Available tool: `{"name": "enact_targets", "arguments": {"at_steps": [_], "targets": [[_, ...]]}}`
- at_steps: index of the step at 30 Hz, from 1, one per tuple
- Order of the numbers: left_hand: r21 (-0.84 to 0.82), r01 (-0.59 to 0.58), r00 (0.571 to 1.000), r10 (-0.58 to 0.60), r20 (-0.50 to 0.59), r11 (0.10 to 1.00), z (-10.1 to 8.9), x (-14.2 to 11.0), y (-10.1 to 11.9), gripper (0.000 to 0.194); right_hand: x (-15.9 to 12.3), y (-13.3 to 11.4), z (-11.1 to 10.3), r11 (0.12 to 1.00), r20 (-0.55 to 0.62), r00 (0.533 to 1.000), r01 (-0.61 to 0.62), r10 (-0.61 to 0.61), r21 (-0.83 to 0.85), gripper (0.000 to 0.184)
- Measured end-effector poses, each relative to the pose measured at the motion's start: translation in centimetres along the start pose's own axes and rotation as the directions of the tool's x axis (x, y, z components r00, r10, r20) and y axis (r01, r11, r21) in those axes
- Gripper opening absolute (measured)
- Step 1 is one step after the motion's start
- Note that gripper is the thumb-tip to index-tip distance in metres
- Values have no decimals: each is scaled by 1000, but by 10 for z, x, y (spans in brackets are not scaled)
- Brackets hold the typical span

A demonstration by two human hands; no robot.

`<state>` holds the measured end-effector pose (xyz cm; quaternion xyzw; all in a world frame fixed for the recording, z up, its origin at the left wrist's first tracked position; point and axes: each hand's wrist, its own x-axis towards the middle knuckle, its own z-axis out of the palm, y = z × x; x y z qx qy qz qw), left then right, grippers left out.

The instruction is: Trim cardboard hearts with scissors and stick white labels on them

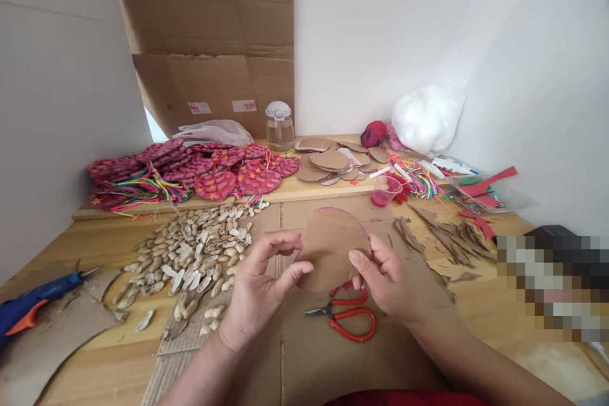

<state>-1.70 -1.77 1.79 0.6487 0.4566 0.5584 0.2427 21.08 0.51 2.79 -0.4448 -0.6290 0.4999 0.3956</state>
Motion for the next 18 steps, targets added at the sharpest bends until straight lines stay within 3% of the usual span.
{"name": "enact_targets", "arguments": {"at_steps": [5, 11, 15, 18], "targets": [[81, -77, 988, 87, -127, 994, -1, 0, 6, 43, -13, 12, 6, 903, -28, 963, 240, -267, -356, 21], [115, -158, 964, 178, -198, 981, -4, 2, 13, 40, -14, 14, 5, 761, 5, 916, 336, -402, -555, 11], [109, -132, 966, 153, -209, 985, -4, 1, 11, 36, -12, 13, 6, 692, 32, 881, 393, -471, -605, 14], [37, -9, 979, 16, -202, 999, -3, 0, 9, 36, -11, 11, 8, 701, 33, 881, 398, -472, -592, 19]]}}
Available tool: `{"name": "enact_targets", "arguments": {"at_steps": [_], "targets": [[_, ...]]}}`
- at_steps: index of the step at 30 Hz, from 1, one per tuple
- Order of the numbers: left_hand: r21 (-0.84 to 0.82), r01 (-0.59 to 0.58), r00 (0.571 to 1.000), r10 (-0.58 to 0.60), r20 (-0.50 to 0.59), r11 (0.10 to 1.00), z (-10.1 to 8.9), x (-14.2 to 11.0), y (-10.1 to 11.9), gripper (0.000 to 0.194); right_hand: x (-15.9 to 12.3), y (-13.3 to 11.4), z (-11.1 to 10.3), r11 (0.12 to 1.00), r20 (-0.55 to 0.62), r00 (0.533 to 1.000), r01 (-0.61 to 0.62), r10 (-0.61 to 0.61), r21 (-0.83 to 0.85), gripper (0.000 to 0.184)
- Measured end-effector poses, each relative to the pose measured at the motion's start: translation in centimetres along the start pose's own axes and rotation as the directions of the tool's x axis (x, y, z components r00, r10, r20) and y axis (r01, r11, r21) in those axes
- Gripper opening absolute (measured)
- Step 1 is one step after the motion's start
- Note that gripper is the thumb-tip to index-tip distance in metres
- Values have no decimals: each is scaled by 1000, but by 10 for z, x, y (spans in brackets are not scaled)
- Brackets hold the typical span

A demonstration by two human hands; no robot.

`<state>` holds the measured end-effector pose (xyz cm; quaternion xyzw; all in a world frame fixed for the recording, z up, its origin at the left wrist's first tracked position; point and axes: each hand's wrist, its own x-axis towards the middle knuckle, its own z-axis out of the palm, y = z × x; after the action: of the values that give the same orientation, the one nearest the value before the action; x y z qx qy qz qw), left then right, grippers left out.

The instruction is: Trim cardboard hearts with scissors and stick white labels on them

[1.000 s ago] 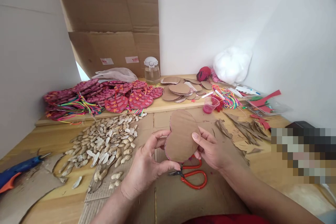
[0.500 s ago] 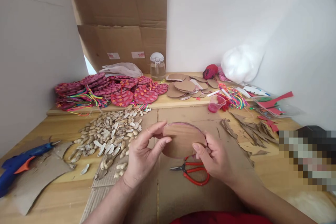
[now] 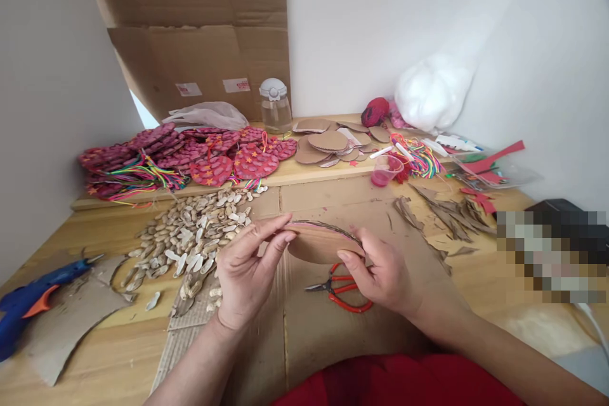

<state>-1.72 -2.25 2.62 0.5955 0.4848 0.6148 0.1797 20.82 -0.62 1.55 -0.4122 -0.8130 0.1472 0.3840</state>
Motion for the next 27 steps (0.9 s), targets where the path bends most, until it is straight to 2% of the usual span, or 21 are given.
{"name": "enact_targets", "arguments": {"at_steps": [3, 5, 7, 9, 14, 19, 21, 27], "targets": [[-198, 238, 968, -217, 123, 951, 3, 2, -2, 52, 3, -4, 0, 997, 35, 999, -26, 24, 72, 25], [-287, 407, 895, -316, 314, 867, 5, 2, -4, 51, 4, -6, -1, 990, 66, 997, -44, 35, 135, 29], [-287, 532, 801, -364, 475, 797, 7, 0, -6, 42, 5, -7, -1, 979, 82, 996, -51, 35, 195, 31], [-273, 600, 742, -396, 541, 752, 9, -4, -8, 41, 5, -7, 0, 967, 84, 995, -65, 46, 246, 31], [-313, 677, 724, -529, 442, 666, 15, -9, -10, 49, 4, -3, 3, 910, 125, 986, -151, 110, 386, 30], [-441, 704, 709, -584, 395, 556, 20, -4, -12, 55, 5, -3, 3, 724, 234, 959, -276, 162, 632, 22], [-484, 702, 705, -606, 368, 523, 19, -2, -14, 54, 6, -4, 2, 684, 233, 958, -284, 168, 672, 20], [-498, 743, 642, -686, 343, 446, 18, -1, -14, 53, 7, -10, -2, 756, 157, 978, -208, 140, 620, 22]]}}
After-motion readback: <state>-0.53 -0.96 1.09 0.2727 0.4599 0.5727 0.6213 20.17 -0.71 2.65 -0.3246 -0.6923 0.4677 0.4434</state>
